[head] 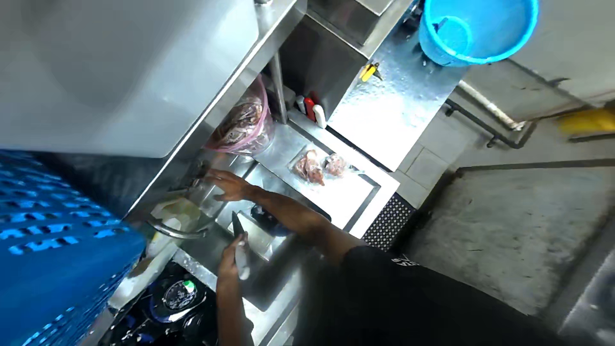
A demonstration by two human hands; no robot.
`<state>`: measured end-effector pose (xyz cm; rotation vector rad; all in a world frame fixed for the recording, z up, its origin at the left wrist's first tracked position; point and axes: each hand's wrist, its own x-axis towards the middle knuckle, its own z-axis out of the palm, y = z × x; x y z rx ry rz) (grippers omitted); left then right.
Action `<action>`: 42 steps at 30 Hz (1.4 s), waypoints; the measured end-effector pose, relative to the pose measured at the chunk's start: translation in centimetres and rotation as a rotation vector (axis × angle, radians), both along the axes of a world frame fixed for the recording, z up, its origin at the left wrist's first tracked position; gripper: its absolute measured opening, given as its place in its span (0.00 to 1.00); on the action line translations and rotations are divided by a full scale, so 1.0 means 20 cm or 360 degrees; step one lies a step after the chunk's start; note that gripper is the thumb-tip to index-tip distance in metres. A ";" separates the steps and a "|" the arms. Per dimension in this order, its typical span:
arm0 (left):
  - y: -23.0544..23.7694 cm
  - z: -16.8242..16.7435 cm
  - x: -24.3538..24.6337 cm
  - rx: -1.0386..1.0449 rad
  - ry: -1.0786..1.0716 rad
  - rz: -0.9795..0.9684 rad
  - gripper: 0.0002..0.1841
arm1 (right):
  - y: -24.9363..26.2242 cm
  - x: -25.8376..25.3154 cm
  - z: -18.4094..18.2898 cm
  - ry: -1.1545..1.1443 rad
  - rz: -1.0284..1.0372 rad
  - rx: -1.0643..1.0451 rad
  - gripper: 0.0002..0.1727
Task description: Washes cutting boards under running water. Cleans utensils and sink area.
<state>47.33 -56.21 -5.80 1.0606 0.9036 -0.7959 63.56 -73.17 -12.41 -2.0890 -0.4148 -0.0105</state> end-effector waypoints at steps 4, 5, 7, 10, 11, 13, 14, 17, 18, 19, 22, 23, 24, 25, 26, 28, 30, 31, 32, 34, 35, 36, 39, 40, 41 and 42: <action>-0.04 -0.03 0.17 -0.0101 -0.0007 0.0025 0.12 | 0.02 0.20 0.14 0.0033 0.0099 0.0067 0.33; -0.04 -0.03 0.19 -0.0129 -0.0001 0.0050 0.12 | 0.02 0.23 0.15 0.0111 0.0165 0.0069 0.32; -0.05 -0.02 0.22 -0.0142 0.0014 0.0039 0.13 | 0.02 0.26 0.10 0.0151 0.0225 0.0082 0.29; -0.05 -0.01 0.26 -0.0087 0.0006 0.0011 0.13 | -0.02 0.24 0.03 0.0081 0.0283 0.0069 0.22; -0.06 -0.02 0.28 -0.0058 0.0006 0.0016 0.13 | -0.04 0.22 0.03 0.0052 0.0346 0.0033 0.21; -0.06 -0.06 0.31 -0.0065 0.0008 0.0046 0.11 | -0.10 0.19 0.05 0.0042 0.0462 -0.0131 0.19; -0.05 -0.10 0.32 -0.0095 -0.0012 0.0021 0.11 | -0.11 0.18 0.05 0.0083 0.0499 -0.0249 0.18; -0.02 -0.17 0.36 -0.0235 -0.0095 -0.0113 0.13 | -0.13 0.16 0.06 0.0253 0.0508 -0.0491 0.19; -0.02 -0.17 0.36 -0.0292 -0.0088 -0.0126 0.15 | -0.13 0.15 0.06 0.0312 0.0471 -0.0490 0.19; -0.02 -0.17 0.37 -0.0292 -0.0063 -0.0135 0.16 | -0.12 0.14 0.06 0.0362 0.0423 -0.0472 0.19; -0.06 -0.14 0.38 -0.0111 0.0025 -0.0245 0.18 | -0.09 0.14 0.10 0.0493 0.0302 -0.0354 0.20; -0.08 -0.14 0.38 -0.0048 0.0054 -0.0331 0.18 | -0.09 0.14 0.12 0.0524 0.0284 -0.0317 0.21; -0.08 -0.13 0.38 0.0013 0.0074 -0.0418 0.17 | -0.07 0.14 0.13 0.0543 0.0267 -0.0290 0.23; -0.09 -0.12 0.37 0.0074 0.0059 -0.0477 0.16 | -0.06 0.15 0.14 0.0556 0.0251 -0.0276 0.25; -0.09 -0.11 0.36 0.0158 0.0009 -0.0491 0.13 | -0.03 0.17 0.14 0.0566 0.0239 -0.0264 0.25; -0.10 -0.07 0.31 0.0492 -0.0158 -0.0481 0.09 | 0.01 0.22 0.11 0.0615 0.0236 -0.0295 0.26; -0.11 -0.04 0.25 0.0969 -0.0413 -0.0751 0.15 | 0.05 0.26 0.13 0.0693 0.0266 -0.0394 0.26; -0.10 -0.06 0.22 0.1190 -0.0563 -0.1017 0.16 | 0.06 0.28 0.15 0.0727 0.0291 -0.0456 0.25; -0.08 -0.07 0.21 0.1387 -0.0721 -0.1291 0.17 | 0.08 0.29 0.17 0.0750 0.0309 -0.0508 0.25; -0.08 -0.01 0.19 0.1658 -0.0838 -0.1762 0.20 | 0.09 0.30 0.22 0.0787 0.0344 -0.0568 0.25; -0.09 0.02 0.17 0.1786 -0.0846 -0.1968 0.22 | 0.10 0.31 0.23 0.0791 0.0357 -0.0575 0.25; -0.10 0.05 0.14 0.1933 -0.0896 -0.2157 0.23 | 0.11 0.31 0.23 0.0787 0.0367 -0.0586 0.25; -0.05 0.03 0.05 0.2369 -0.1505 -0.2447 0.23 | 0.15 0.35 0.26 0.0778 0.0468 -0.0708 0.25; -0.02 0.02 0.03 0.2429 -0.1668 -0.2464 0.22 | 0.16 0.36 0.27 0.0730 0.0496 -0.0775 0.24; 0.00 0.01 0.01 0.2481 -0.1767 -0.2477 0.22 | 0.18 0.37 0.27 0.0691 0.0502 -0.0816 0.24; 0.01 0.01 -0.01 0.2514 -0.1805 -0.2485 0.22 | 0.18 0.37 0.28 0.0666 0.0503 -0.0834 0.25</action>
